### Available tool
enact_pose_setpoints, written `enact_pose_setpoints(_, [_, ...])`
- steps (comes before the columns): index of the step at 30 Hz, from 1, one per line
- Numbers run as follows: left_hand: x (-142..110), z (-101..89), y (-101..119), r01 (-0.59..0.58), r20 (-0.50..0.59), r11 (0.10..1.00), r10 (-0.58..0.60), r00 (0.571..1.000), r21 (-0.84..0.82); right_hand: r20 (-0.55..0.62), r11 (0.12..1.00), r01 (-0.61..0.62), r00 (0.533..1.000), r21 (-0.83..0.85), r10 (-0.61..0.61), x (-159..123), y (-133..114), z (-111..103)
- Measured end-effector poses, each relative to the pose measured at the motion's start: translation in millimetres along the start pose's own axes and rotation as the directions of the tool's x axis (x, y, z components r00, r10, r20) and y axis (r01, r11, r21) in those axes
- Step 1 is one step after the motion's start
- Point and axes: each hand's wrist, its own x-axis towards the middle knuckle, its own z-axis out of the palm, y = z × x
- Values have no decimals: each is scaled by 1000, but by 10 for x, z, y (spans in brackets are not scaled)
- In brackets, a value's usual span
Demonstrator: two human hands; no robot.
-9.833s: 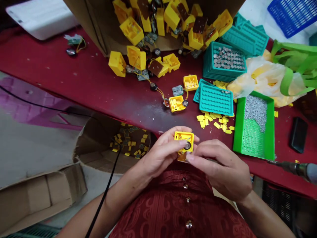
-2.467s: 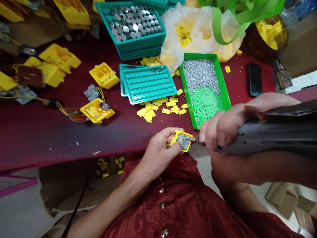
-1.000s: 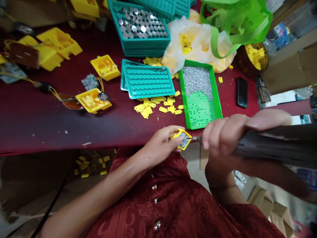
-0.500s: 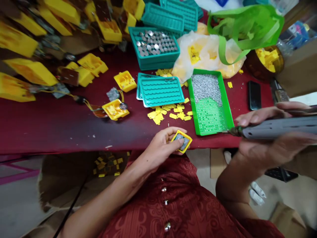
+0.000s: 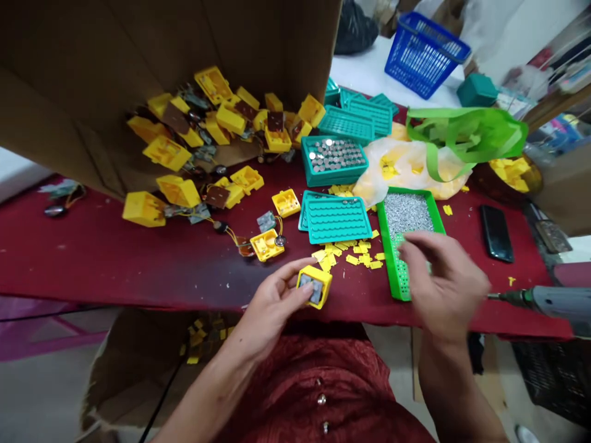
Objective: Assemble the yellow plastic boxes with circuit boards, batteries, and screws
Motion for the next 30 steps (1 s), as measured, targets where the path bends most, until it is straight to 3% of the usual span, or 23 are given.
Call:
enact_pose_setpoints(2, [-26, -38, 31, -6, -34, 998, 4, 999, -64, 31, 988, 64, 998, -143, -60, 259, 114, 273])
enact_pose_setpoints(5, [-37, -87, 38, 19, 2, 986, -19, 1000, -164, 232, 913, 30, 970, -408, 72, 613, 308, 649])
enact_pose_setpoints(11, [7, -141, 20, 57, 116, 989, -41, 992, -137, 284, 834, 48, 950, -550, 132, 799, 508, 1067])
enact_pose_setpoints(18, [27, -187, 11, -56, 78, 998, 59, 995, -35, 360, 833, 145, 930, -534, 69, 749, 535, 1155])
enact_pose_setpoints(24, [41, -199, 2, -6, 96, 988, 21, 995, -153, 392, 836, 185, 919, -517, 39, 814, 580, 1166])
enact_pose_setpoints(30, [87, -161, -1, 32, 75, 959, -11, 997, -280, 314, 825, 101, 945, -556, 95, 684, 486, 1164])
